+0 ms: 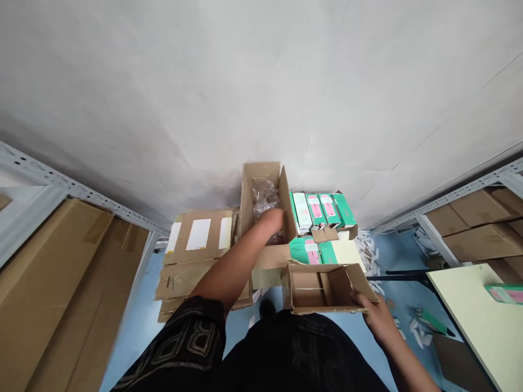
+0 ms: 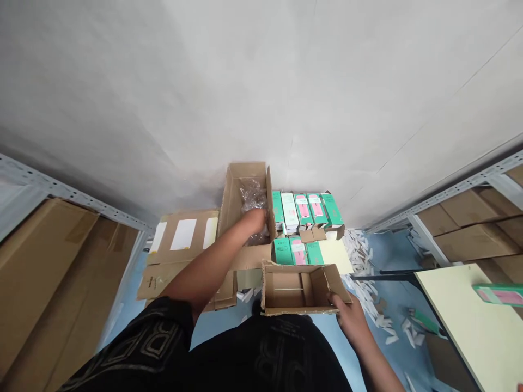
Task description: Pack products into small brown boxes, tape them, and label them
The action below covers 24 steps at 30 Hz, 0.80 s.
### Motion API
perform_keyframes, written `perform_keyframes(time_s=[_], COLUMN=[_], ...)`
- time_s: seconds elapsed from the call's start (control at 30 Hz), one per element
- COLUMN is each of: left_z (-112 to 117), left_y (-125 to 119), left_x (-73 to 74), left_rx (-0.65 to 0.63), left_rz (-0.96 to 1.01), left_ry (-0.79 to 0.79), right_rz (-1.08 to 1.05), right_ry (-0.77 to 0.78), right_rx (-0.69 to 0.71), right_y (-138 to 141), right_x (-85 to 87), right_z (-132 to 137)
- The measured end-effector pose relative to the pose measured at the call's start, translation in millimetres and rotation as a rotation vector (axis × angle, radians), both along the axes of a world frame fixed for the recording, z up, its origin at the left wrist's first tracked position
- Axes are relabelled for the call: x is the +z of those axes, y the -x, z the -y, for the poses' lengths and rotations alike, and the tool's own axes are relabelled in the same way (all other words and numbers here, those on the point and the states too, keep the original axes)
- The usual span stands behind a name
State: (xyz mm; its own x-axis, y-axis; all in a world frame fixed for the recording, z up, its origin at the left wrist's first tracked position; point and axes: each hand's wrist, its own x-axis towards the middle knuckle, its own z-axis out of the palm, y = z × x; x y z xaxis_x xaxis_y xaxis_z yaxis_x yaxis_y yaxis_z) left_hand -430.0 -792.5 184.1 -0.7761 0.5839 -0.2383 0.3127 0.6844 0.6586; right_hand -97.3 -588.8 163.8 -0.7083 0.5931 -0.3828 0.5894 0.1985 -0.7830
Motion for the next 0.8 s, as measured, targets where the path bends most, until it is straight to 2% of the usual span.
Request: perform_keyframes(time_s=[0.07, 0.13, 0.2, 0.27, 0.33, 0.37, 0.47, 0.57, 0.63, 0.7, 0.8], left_z=[19, 44, 69, 88, 95, 94, 78, 57, 47, 41, 31], left_y=[-1, -10, -32, -65, -102, -120, -160, -170, -163, -153, -147], left_x=[21.9, 52.4, 86.2, 115.7, 133.6, 137.3, 130.7, 109.6, 92.0, 71.1, 31.9], left_rx=[0.066, 0.162, 0.251, 0.299, 0.232, 0.157, -0.214, -0.499, -0.607, -0.659, -0.73], left_rz=[-0.081, -0.246, -0.39, -0.378, -0.281, -0.266, -0.2, -0.046, 0.039, 0.08, 0.115], left_ry=[0.031, -0.008, -0.138, -0.298, -0.432, -0.487, -0.56, -0.488, -0.372, -0.246, -0.084], right_rz=[-0.016, -0.019, -0.017, -0.031, -0.056, -0.06, -0.063, -0.079, -0.093, -0.108, -0.126], right_ry=[-0.009, 0.001, 0.022, 0.048, 0.073, 0.084, 0.107, 0.111, 0.081, 0.01, -0.138], right_rx=[0.008, 0.026, 0.049, 0.062, 0.065, 0.07, 0.09, 0.091, 0.091, 0.103, 0.137], right_y=[1, 4, 8, 13, 17, 19, 20, 15, 9, 0, -12], right_x=[1.3, 3.7, 6.5, 9.4, 12.2, 13.6, 17.0, 18.4, 18.3, 18.2, 19.6], right_z=[-3, -7, -9, -9, -5, -3, 5, 12, 14, 16, 21])
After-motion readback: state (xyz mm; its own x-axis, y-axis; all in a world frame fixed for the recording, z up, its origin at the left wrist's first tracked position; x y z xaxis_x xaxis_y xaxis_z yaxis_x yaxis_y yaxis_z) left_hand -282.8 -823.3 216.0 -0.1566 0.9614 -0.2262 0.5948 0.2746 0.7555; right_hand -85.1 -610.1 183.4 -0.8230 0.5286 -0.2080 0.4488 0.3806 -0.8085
